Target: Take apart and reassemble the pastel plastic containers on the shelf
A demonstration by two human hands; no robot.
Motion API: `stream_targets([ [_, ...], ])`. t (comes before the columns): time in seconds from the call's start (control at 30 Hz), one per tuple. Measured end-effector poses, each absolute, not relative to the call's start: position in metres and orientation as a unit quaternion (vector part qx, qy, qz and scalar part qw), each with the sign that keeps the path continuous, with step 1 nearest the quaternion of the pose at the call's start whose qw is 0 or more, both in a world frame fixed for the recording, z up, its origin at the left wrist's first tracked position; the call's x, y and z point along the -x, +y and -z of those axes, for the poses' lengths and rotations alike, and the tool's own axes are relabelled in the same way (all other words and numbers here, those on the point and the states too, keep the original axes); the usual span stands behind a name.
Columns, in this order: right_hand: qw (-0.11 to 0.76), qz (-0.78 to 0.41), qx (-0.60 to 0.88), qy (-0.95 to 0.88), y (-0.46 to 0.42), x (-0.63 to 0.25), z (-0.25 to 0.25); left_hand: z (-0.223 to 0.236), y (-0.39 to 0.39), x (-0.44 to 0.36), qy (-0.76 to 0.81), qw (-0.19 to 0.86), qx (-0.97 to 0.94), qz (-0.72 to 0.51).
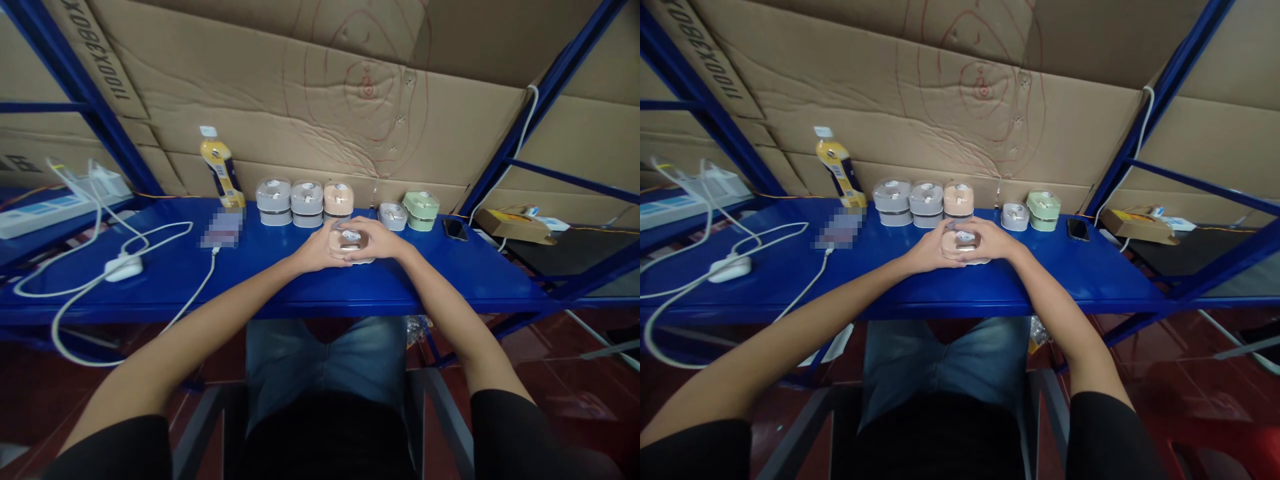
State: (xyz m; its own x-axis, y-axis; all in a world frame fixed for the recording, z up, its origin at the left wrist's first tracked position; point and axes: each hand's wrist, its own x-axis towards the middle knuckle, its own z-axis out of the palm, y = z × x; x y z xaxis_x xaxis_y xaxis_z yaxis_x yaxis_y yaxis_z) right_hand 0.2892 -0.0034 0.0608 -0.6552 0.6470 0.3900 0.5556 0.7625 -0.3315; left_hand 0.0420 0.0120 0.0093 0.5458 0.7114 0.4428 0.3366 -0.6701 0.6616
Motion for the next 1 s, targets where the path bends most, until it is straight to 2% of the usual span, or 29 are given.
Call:
stream_targets([
  [0.27,0.205,-0.083,0.362,-0.906,-0.002,-0.289,-0.058,-0.008,0.017,-0.041,0.32,0.261,-0.845,-0.339],
  [0.53,0.095,-0.092,0.576,-0.806,-0.013,-0.333,-0.077,0.0,0.033,-0.031,0.36,0.164,-0.853,-0.34],
  [0.63,0.092,-0.076,0.625,-0.772,-0.013,-0.347,-0.081,0.0,0.032,-0.031,0.357,0.147,-0.862,-0.328],
  [0.8,0.091,-0.028,0.62,-0.779,-0.006,-0.346,-0.078,-0.002,0.03,-0.031,0.357,0.141,-0.873,-0.302],
  [1.0,0.124,0.107,0.705,-0.69,0.001,-0.326,-0.072,-0.003,0.03,-0.029,0.344,0.154,-0.874,-0.307],
])
